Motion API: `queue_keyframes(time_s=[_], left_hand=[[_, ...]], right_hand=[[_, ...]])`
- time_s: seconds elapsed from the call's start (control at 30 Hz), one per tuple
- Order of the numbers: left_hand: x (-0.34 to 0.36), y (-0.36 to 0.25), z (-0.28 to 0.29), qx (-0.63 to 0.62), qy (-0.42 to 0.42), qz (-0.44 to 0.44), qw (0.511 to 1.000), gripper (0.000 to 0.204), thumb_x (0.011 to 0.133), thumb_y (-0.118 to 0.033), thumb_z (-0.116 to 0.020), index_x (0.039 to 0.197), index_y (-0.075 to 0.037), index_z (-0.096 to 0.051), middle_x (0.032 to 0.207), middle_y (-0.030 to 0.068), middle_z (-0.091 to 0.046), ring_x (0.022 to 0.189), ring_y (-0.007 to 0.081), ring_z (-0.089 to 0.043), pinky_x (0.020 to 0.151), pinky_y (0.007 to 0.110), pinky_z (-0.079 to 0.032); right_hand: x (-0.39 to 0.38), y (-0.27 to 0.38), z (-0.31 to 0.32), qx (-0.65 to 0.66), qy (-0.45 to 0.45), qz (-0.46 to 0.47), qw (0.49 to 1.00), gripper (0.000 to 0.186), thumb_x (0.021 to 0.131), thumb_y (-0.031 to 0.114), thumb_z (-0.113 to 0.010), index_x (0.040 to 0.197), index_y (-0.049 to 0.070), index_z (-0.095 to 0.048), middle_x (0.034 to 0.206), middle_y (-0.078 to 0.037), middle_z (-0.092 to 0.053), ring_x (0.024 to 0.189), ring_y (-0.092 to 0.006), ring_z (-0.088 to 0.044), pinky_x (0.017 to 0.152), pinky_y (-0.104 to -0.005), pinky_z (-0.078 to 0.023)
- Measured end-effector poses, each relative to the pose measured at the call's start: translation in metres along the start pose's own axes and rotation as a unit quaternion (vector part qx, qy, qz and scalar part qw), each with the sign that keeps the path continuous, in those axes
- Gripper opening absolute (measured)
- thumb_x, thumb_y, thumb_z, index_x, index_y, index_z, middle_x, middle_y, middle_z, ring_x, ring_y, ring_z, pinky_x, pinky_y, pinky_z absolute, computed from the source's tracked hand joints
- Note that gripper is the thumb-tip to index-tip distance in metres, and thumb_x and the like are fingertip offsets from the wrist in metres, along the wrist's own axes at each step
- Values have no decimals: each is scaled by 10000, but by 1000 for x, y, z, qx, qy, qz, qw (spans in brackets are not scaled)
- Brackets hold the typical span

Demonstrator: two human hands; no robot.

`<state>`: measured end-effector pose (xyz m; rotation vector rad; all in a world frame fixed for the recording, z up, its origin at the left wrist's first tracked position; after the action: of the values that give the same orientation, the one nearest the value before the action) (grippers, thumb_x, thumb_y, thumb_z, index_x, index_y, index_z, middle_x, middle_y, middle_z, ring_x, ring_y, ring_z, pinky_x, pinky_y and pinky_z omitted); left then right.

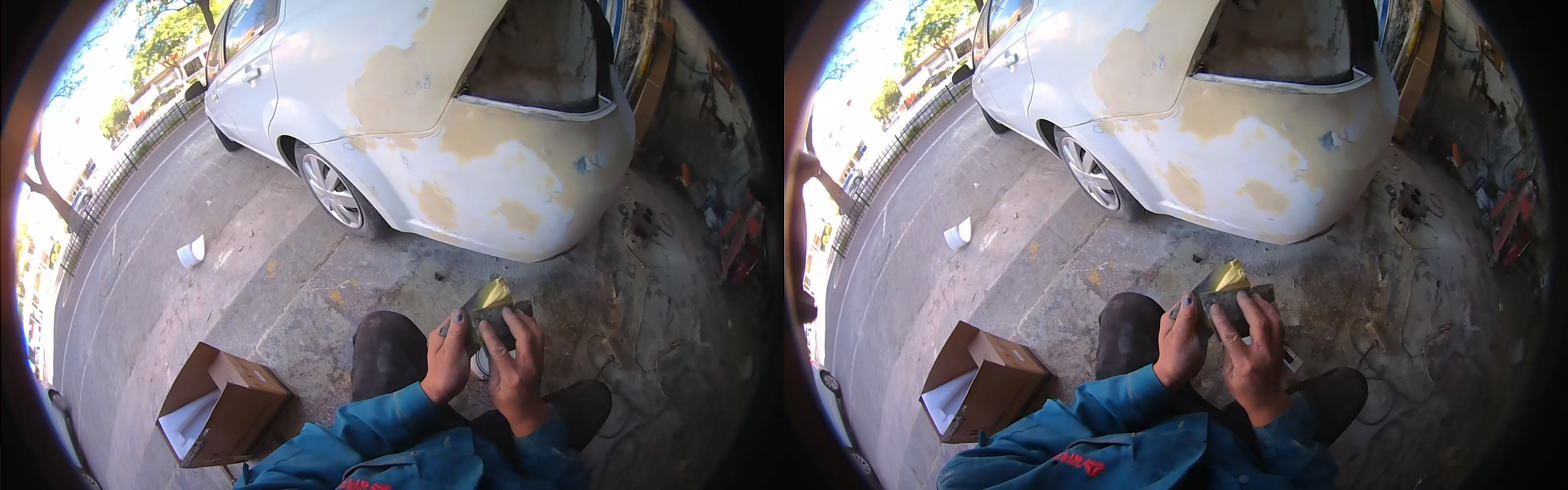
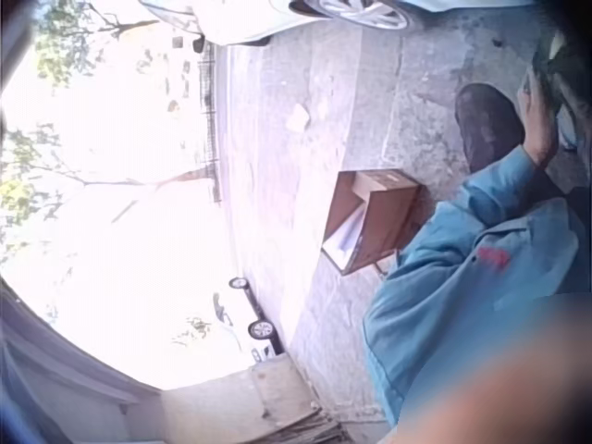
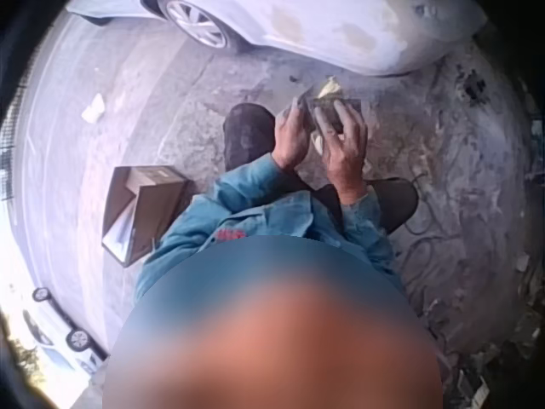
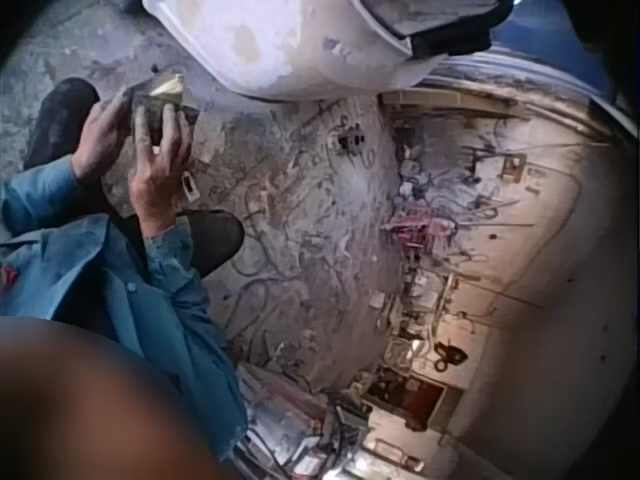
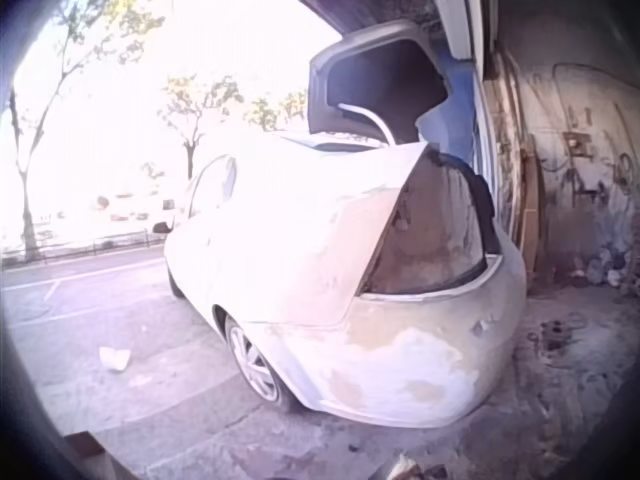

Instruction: The person applies yellow body filler to the rear quarter panel of a white car using a spreader, smoothing it over sanded areas. They then walk to a black car and touch the hood with a finger.

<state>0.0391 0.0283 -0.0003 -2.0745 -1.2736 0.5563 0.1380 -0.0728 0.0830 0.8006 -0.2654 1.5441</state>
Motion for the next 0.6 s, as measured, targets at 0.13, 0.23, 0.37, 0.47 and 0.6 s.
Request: queue_keyframes(time_s=[0.13,0.23,0.37,0.47,0.6], left_hand=[[11,-20,16,157,-4,-85,984,492,1215,-390,-497,1312,51,-693,1121,35,-706,1030,101,-607,908,290,-517],[6,-35,13,197,24,-125,972,452,1212,-334,-507,1330,59,-696,1110,91,-712,1036,151,-618,931,319,-508],[-12,-50,-21,378,128,-305,865,374,1179,-202,-526,1388,71,-673,1267,257,-719,1110,395,-673,1021,441,-519],[-14,-50,-31,418,111,-352,830,374,1176,-188,-520,1404,68,-670,1263,257,-722,1095,402,-672,1009,444,-524],[-12,-46,-22,393,82,-287,870,389,1184,-198,-499,1406,69,-674,1230,248,-728,1075,383,-670,993,426,-521]], right_hand=[[-17,8,-15,53,47,15,997,462,978,19,-678,1428,104,-736,1419,-188,-659,1293,-402,-640,1119,-516,-523],[-5,-7,6,196,-10,-68,978,389,1033,8,-631,1412,29,-717,1331,-195,-711,1219,-400,-694,1062,-483,-565],[15,-22,22,206,-59,-143,966,356,1084,17,-557,1415,-14,-682,1315,-216,-716,1190,-416,-703,1017,-493,-565],[11,-5,14,164,-28,-41,985,455,1000,-42,-588,1448,-11,-662,1366,-210,-697,1243,-435,-663,1055,-518,-541],[-5,-1,5,188,7,-18,982,459,950,-94,-612,1388,2,-710,1333,-209,-716,1202,-427,-691,1024,-499,-569]])
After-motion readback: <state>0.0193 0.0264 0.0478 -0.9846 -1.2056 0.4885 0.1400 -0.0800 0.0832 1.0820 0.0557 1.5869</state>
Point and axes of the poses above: each hand's wrist, its own x-axis towards the middle knuckle, its own z-axis out of the back of the hand, y = z × x, the point moved 5 cm from there along x, towards the middle knuckle
